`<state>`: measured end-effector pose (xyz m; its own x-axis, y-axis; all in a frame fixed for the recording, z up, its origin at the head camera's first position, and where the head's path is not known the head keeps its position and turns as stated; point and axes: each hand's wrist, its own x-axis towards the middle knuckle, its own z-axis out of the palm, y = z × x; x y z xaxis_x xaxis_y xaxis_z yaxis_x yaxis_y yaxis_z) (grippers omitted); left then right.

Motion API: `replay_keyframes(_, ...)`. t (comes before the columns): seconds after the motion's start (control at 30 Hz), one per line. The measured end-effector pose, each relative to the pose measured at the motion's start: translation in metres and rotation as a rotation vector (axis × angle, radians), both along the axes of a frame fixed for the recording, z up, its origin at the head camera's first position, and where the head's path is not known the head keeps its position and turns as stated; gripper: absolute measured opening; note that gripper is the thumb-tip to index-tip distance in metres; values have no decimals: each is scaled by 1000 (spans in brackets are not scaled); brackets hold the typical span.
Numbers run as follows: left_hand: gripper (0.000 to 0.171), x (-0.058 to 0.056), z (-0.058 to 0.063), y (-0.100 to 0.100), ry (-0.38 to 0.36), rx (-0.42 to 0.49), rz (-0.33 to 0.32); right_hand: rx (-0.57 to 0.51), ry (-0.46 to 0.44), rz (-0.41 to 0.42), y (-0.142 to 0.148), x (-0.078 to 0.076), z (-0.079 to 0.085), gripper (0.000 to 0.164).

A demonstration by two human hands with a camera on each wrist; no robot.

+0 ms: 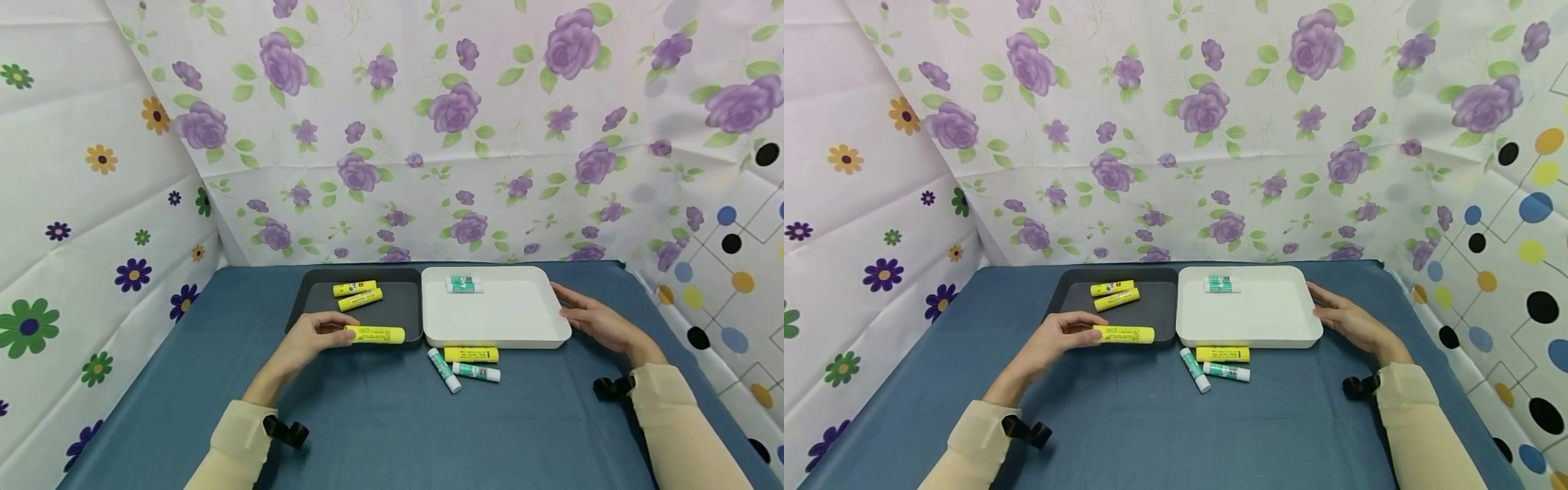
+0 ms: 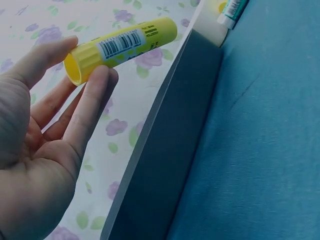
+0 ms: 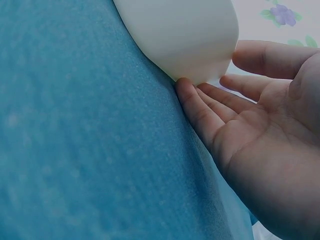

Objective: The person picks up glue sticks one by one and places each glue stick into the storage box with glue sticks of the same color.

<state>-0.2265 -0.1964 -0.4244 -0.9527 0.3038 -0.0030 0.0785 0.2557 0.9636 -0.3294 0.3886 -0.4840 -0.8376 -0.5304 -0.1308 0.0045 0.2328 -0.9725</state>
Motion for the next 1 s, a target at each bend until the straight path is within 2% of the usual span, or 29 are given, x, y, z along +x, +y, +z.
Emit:
replay_keyframes(0.37,46,-18,9,0,12,-4,132,3,7,3,2,-1,0,73)
replay_keyframes(0.77,48,-38,16,-5,-2,-1,180,4,13,6,1,-1,0,73)
replay_keyframes(1.0,46,-49,16,-8,-18,-33,186,0,7,4,0,0,0,74)
